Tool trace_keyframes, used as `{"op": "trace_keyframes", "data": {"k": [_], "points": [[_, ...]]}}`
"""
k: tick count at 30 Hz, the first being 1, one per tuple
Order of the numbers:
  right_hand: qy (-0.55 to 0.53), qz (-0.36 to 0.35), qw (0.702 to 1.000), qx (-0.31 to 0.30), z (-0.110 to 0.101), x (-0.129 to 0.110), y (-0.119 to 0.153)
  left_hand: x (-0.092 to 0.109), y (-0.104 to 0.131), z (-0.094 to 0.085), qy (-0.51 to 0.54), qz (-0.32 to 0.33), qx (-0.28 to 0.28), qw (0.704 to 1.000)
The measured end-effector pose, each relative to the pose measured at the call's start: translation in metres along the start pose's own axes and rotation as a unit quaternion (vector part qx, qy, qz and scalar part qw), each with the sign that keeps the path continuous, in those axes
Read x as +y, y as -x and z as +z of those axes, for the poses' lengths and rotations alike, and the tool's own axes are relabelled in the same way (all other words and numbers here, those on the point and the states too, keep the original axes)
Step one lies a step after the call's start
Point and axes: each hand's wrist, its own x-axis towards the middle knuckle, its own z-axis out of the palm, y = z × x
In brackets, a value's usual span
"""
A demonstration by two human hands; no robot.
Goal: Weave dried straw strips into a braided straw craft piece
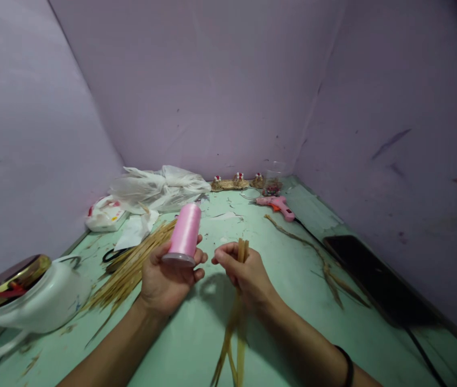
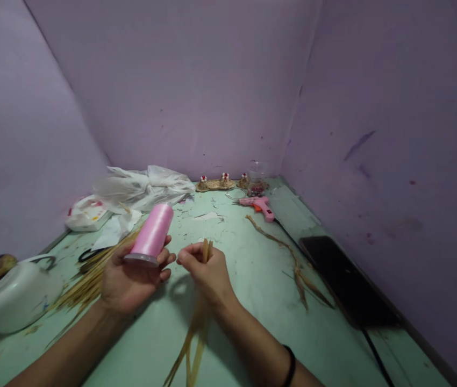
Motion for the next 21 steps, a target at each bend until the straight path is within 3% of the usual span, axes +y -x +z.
{"op": "trace_keyframes", "data": {"k": [3, 7, 13, 21], "points": [[0.092, -0.064, 0.994, 0.001, 0.006, 0.001, 0.008, -0.001, -0.001, 0.001, 0.003, 0.013, 0.022, 1.000], [0.163, -0.093, 0.982, 0.023, 0.013, 0.000, 0.016, -0.006, -0.001, 0.004, -0.020, 0.023, 0.058, 0.998], [0.198, -0.130, 0.969, 0.068, 0.013, 0.002, 0.016, -0.015, 0.003, 0.007, -0.042, 0.032, 0.118, 0.992], [0.154, -0.241, 0.956, 0.068, 0.008, 0.010, 0.011, -0.018, 0.004, 0.009, -0.046, 0.069, 0.104, 0.991]]}}
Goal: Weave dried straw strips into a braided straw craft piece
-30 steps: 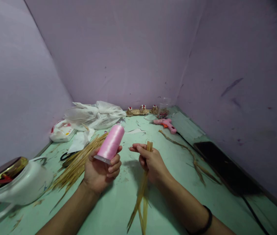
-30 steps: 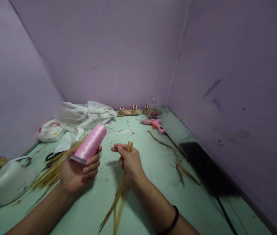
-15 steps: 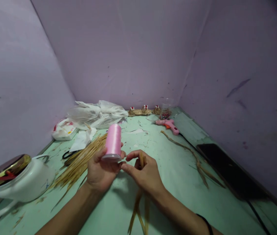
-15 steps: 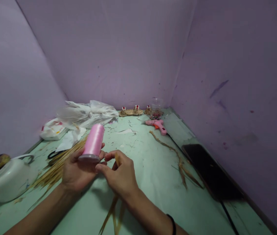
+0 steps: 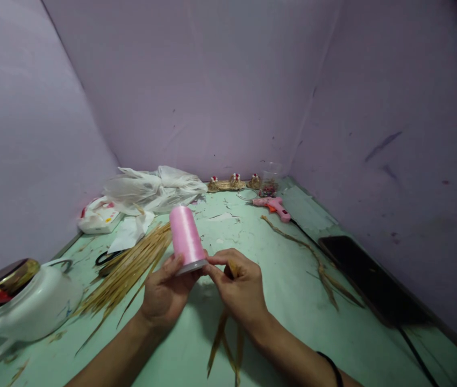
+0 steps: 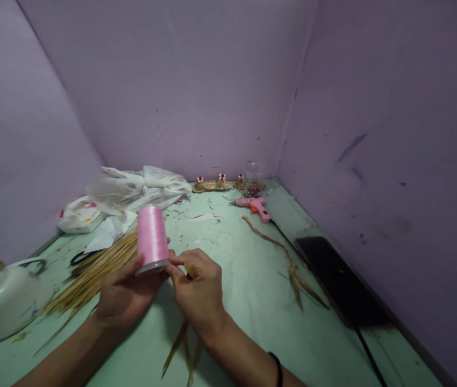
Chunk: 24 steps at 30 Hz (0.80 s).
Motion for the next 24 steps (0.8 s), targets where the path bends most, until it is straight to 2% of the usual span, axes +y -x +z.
{"op": "trace_keyframes", "data": {"k": [3, 5, 8, 11, 17, 21, 24], "points": [[-0.017, -0.036, 0.999, -0.018, -0.002, 0.000, 0.000, 0.003, 0.000, 0.001, 0.001, -0.003, 0.006, 1.000], [-0.012, -0.034, 0.999, -0.035, -0.004, -0.002, -0.001, 0.005, -0.001, 0.000, 0.001, -0.004, 0.011, 1.000], [-0.007, 0.028, 0.998, -0.051, -0.006, -0.006, -0.003, 0.009, -0.002, -0.001, -0.009, -0.004, 0.006, 1.000], [-0.061, 0.110, 0.990, -0.058, -0.007, -0.008, -0.007, 0.012, -0.003, 0.000, -0.015, 0.015, -0.004, 1.000], [-0.187, 0.176, 0.966, -0.019, -0.008, -0.006, -0.014, 0.019, -0.005, 0.000, -0.017, 0.044, -0.026, 0.999], [-0.148, 0.169, 0.974, 0.008, -0.008, -0.004, -0.014, 0.022, -0.005, -0.001, 0.013, 0.037, -0.033, 0.999], [-0.091, 0.174, 0.980, -0.021, -0.006, -0.004, -0.011, 0.022, -0.005, -0.002, 0.043, 0.009, -0.022, 0.999]]}}
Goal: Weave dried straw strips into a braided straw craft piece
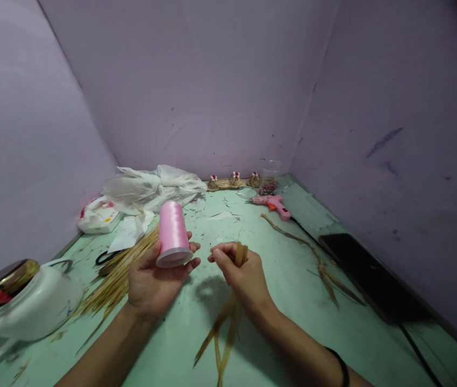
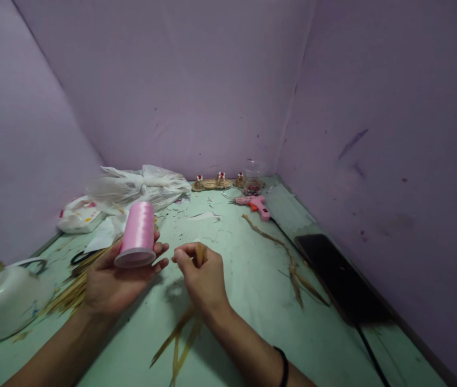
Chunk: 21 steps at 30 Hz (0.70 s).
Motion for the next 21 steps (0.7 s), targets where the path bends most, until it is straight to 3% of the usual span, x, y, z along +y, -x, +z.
{"op": "trace_keyframes", "data": {"k": [7, 16, 21], "points": [[0.029, 0.034, 0.998, -0.051, 0.006, 0.001, 0.004, -0.002, 0.000, -0.002, 0.020, -0.030, 0.032, 0.999], [0.034, 0.025, 0.999, -0.029, 0.009, 0.001, 0.006, -0.012, 0.000, 0.000, 0.007, -0.048, 0.079, 0.996], [0.009, 0.010, 1.000, -0.025, 0.009, 0.005, 0.007, -0.015, 0.002, 0.003, -0.003, -0.060, 0.059, 0.996]]}}
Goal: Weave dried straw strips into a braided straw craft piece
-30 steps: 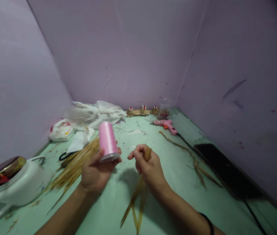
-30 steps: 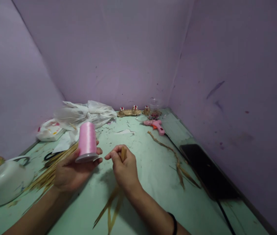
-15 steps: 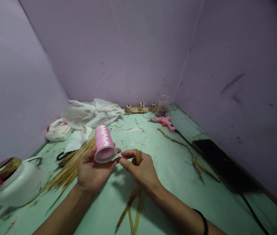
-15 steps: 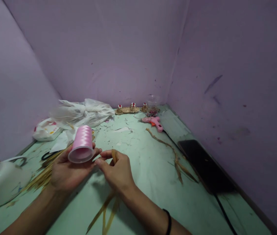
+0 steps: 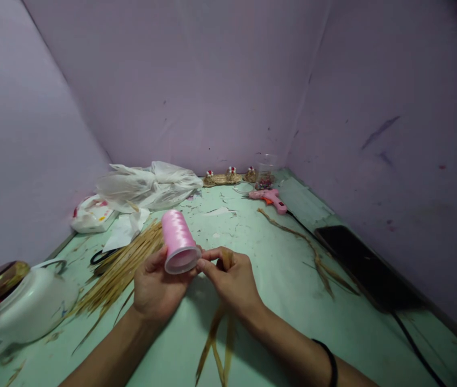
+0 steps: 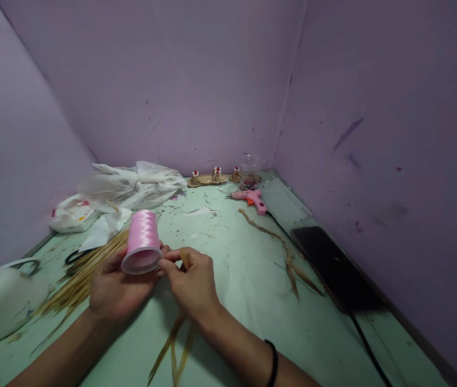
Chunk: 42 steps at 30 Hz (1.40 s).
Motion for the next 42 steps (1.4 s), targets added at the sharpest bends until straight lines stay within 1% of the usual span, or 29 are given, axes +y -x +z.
{"op": "trace_keyframes", "data": {"k": [3, 7, 10, 14, 19, 24, 29, 32, 34, 36, 38, 42], "points": [[-0.016, -0.016, 1.000, -0.009, -0.002, 0.000, 0.000, 0.000, 0.000, 0.000, -0.001, -0.007, -0.011, 1.000], [0.028, -0.042, 0.999, -0.017, -0.005, -0.002, 0.002, 0.000, -0.002, -0.003, 0.006, -0.008, -0.018, 1.000], [0.030, -0.044, 0.998, -0.017, -0.007, -0.006, 0.002, 0.000, -0.003, -0.005, 0.006, 0.005, -0.027, 1.000], [-0.027, -0.020, 0.999, -0.002, -0.010, -0.010, 0.000, 0.002, -0.003, -0.006, -0.012, 0.025, -0.044, 0.999], [-0.122, -0.012, 0.992, 0.030, -0.015, -0.008, -0.006, 0.005, -0.003, -0.005, -0.041, 0.020, -0.021, 0.999], [-0.220, 0.025, 0.975, 0.009, -0.016, -0.008, -0.010, 0.003, -0.004, -0.003, -0.053, 0.034, -0.006, 0.998], [-0.266, 0.068, 0.961, -0.018, -0.021, -0.014, -0.015, 0.004, -0.004, -0.003, -0.054, 0.041, 0.014, 0.998], [-0.315, 0.120, 0.941, -0.045, -0.027, -0.022, -0.018, 0.007, -0.006, -0.005, -0.050, 0.036, 0.014, 0.998], [-0.349, 0.155, 0.923, -0.052, -0.032, -0.027, -0.020, 0.009, -0.008, -0.006, -0.044, 0.038, 0.010, 0.998], [-0.373, 0.182, 0.908, -0.061, -0.036, -0.031, -0.022, 0.012, -0.009, -0.007, -0.043, 0.046, 0.017, 0.998], [-0.383, 0.193, 0.900, -0.075, -0.039, -0.033, -0.023, 0.014, -0.009, -0.007, -0.047, 0.053, 0.031, 0.997], [-0.390, 0.190, 0.895, -0.100, -0.044, -0.034, -0.025, 0.019, -0.008, -0.007, -0.062, 0.060, 0.043, 0.995]]}}
